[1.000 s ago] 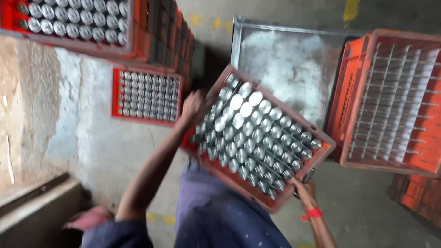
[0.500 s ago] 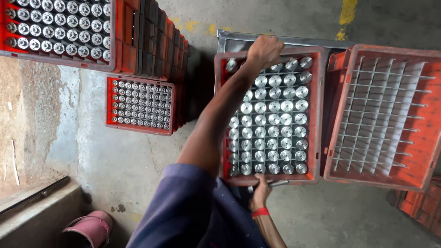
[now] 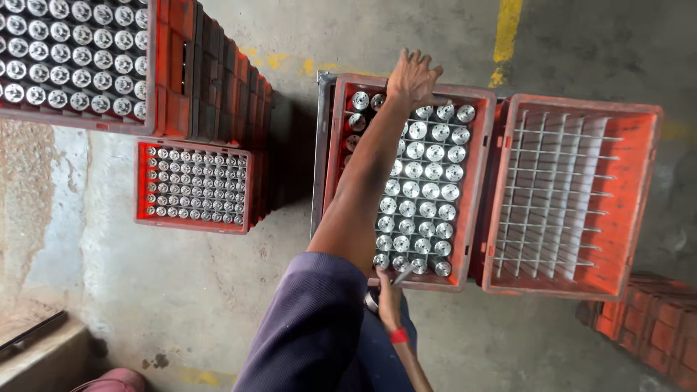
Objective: The person transfers small metal caps from one orange crate to another using a metal scoop. They repeatedly scoop caps from the source crate and place them into the destination crate, filling it gradually.
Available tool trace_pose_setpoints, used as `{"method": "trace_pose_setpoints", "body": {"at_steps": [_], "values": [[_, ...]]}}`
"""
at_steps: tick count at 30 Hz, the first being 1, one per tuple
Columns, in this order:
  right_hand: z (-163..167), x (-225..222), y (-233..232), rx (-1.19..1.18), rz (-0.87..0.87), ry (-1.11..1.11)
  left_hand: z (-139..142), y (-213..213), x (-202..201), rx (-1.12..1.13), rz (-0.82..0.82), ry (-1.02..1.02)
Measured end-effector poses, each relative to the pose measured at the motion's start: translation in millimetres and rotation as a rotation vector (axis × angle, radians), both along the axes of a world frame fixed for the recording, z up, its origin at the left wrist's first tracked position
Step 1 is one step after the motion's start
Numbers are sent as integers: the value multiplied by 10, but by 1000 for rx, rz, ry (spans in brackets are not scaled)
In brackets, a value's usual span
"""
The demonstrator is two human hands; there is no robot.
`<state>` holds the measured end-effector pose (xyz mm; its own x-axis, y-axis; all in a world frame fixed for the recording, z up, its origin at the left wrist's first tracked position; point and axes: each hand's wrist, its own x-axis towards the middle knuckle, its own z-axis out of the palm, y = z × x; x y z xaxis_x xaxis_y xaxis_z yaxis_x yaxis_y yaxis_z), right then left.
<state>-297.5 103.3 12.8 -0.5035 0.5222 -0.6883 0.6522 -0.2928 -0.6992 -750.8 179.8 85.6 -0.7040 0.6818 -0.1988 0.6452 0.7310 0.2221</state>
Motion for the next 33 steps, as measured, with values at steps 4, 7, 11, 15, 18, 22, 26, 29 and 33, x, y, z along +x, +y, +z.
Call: {"method": "trace_pose_setpoints", "body": {"at_steps": [4,7,11,15,18,22,26,29,33], "values": [[319,294,649,-200,239,-335,-18,-5,508,-23,308,549],[529,703,1460,144,223,-102,-106,-497,1671,886,262,141],[562,902,2911,175,-72,276,-157,-1625,3447,867,689,-73],[537,388,4472,412,-112,446,-44,-1867,4235,781,987,342],[673,-150,5344,1020,185,329,42,-1480,4371,767,1059,381],[746,-830,5897,1328,757,169,-163,-782,4145,809,919,445],[538,-1139,5822,715,851,-13,-386,-467,3904,814,1023,402],[408,-1057,5720,664,914,245,-426,-408,3891,759,1149,449],[361,-1038,5603,638,898,316,-399,-386,3928,799,1115,457]]}}
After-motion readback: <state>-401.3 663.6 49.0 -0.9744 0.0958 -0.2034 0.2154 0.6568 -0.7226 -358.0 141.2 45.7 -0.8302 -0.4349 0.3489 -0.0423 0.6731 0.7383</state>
